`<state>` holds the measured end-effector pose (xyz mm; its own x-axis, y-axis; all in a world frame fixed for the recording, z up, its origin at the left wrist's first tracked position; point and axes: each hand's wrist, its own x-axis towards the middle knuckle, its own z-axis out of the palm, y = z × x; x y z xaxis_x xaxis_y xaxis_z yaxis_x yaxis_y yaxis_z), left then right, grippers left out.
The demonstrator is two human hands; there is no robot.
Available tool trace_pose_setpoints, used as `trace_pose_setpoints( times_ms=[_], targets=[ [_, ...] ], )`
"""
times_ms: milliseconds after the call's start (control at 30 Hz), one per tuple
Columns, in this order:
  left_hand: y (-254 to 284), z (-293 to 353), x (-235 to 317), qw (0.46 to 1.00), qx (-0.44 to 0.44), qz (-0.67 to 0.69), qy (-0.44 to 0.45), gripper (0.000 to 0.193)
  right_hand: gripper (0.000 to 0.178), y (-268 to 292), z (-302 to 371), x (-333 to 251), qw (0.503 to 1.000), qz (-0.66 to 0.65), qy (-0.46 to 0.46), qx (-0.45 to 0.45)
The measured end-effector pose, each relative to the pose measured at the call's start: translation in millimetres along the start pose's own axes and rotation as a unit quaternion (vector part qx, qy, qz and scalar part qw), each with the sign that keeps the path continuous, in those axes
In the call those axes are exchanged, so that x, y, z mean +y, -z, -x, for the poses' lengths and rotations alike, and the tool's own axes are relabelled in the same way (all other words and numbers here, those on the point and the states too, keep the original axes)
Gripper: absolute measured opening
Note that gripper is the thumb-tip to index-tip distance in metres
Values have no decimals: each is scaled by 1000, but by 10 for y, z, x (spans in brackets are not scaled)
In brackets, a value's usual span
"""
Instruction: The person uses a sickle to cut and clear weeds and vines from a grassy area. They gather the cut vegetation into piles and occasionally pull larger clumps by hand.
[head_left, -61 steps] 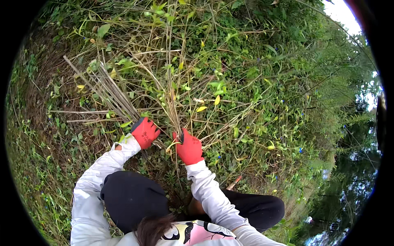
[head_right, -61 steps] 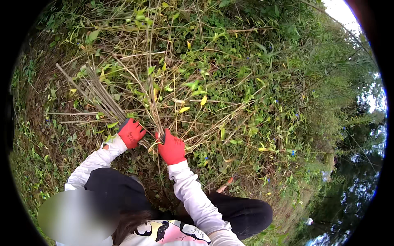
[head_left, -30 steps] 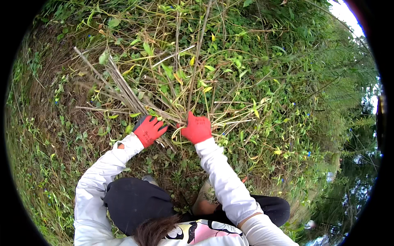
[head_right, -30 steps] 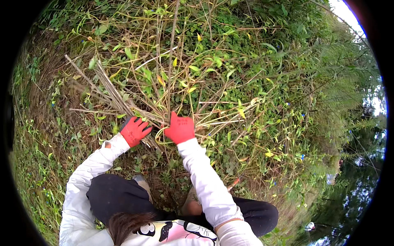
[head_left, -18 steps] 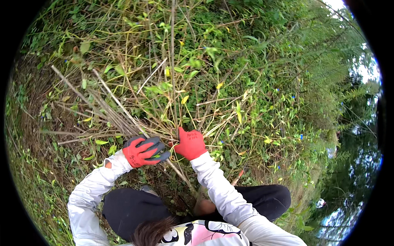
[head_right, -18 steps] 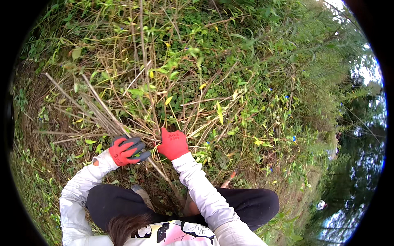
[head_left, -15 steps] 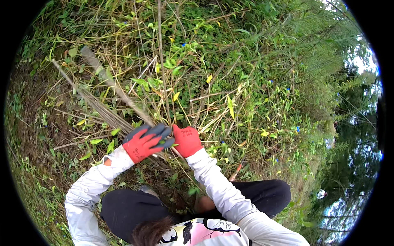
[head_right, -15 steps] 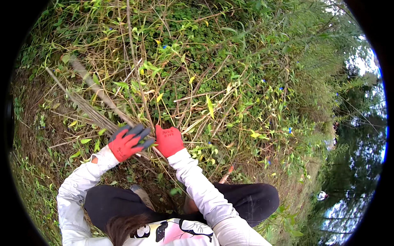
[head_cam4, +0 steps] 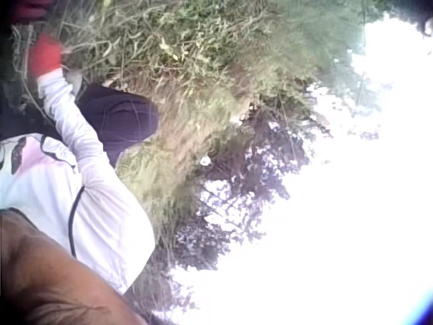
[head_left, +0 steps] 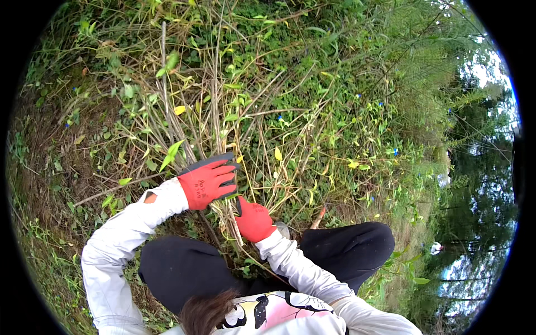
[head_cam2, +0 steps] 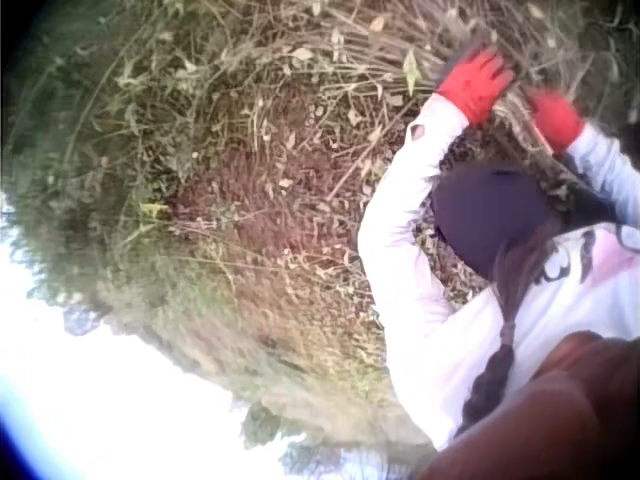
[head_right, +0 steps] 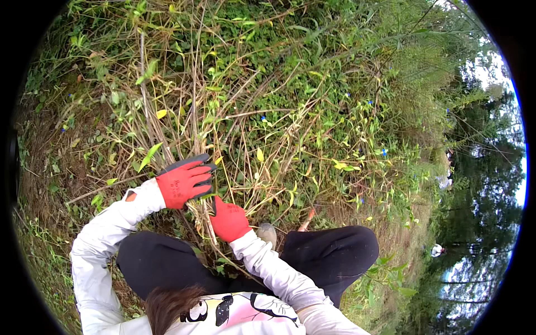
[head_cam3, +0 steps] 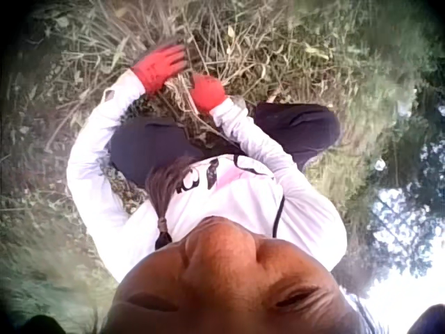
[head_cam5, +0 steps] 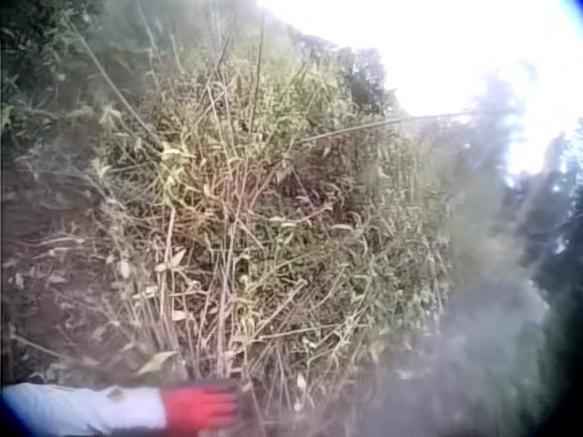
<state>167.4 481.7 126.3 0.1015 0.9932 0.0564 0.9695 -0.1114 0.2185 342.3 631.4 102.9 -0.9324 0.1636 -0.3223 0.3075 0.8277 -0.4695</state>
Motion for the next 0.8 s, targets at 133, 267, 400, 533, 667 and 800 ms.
trace_pose_setpoints(
  times_ms=[133, 267, 400, 533, 667, 800],
  targets=[
    [-96, -36, -85, 998, 47, 13, 41, 59, 56, 55, -169, 154, 994, 53, 81, 59],
    [-182, 201, -80, 993, 60, 16, 100, 55, 56, 419, -305, -158, 993, -81, 82, 4],
    [-233, 513, 38, 988, 76, 14, 137, 54, 56, 377, -299, -310, 982, -129, 118, -75],
    [-342, 741, 179, 979, 76, 11, 191, 54, 56, 55, -335, -252, 963, -211, 144, -88],
    [-283, 946, 244, 968, 52, -1, 247, 58, 57, 49, -438, -442, 959, -211, 182, -61],
    [-173, 982, 285, 968, 61, -14, 243, 58, 42, -53, -330, -360, 917, -338, 188, 97]
  ],
)
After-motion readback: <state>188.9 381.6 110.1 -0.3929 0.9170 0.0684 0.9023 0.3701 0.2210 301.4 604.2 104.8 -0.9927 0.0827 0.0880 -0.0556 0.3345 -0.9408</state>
